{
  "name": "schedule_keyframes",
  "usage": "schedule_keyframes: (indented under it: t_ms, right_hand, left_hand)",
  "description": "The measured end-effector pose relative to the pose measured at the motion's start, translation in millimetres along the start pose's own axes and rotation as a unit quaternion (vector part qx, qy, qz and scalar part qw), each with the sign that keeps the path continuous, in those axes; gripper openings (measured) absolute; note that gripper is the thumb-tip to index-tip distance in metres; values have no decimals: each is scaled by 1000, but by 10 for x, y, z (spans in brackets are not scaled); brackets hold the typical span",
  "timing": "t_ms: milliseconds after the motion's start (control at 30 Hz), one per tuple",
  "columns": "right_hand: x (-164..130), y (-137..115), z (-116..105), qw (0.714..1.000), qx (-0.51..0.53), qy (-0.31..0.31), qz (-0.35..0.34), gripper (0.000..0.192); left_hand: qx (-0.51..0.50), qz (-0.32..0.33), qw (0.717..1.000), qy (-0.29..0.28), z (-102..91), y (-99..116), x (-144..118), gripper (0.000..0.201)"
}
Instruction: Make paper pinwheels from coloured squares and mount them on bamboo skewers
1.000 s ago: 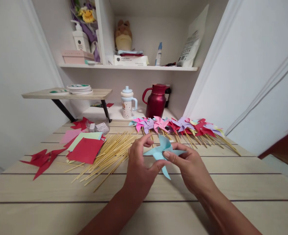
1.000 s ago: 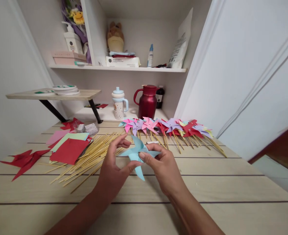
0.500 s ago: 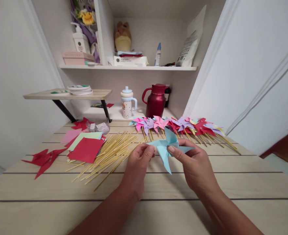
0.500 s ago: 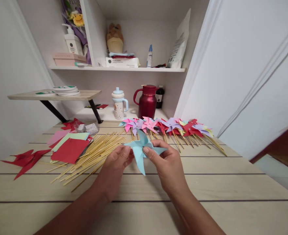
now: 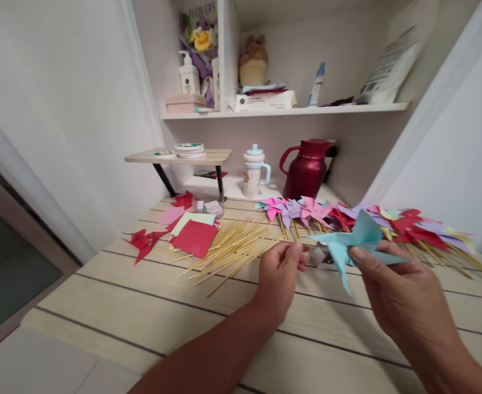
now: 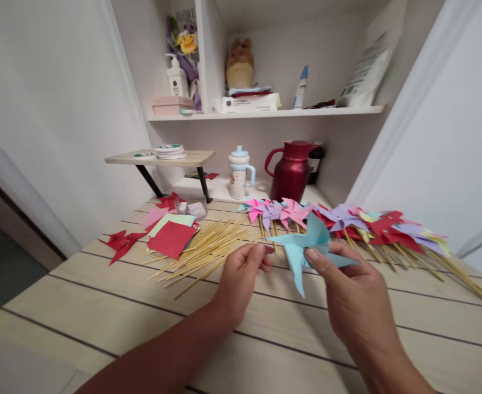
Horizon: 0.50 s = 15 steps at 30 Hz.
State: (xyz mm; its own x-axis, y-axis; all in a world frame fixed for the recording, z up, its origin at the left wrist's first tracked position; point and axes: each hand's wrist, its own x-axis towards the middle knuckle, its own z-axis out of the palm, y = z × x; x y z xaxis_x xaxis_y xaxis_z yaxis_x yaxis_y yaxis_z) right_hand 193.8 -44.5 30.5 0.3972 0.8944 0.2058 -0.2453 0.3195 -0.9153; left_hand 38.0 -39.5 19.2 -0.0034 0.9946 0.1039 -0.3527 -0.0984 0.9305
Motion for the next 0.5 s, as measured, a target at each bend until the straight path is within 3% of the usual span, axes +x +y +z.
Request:
schedule_keyframes:
  t_ms: [133, 233, 367, 500]
  right_hand:
    - [8, -5, 22, 1000, 2, 10, 15, 37]
    - [26, -12, 21, 1000, -3, 18, 20, 37]
    - [74, 12, -3, 1000, -5, 18, 23, 35]
    - [121, 57, -34, 1000, 15, 14, 19, 34]
  left_hand:
    - [2, 7, 989, 145, -141, -39, 141, 36]
    - [-2, 15, 981, 192, -205, -20, 207, 33]
    - [9, 30, 983, 180, -182, 1, 186, 32]
    - [51, 45, 992, 105, -141, 34, 128, 32]
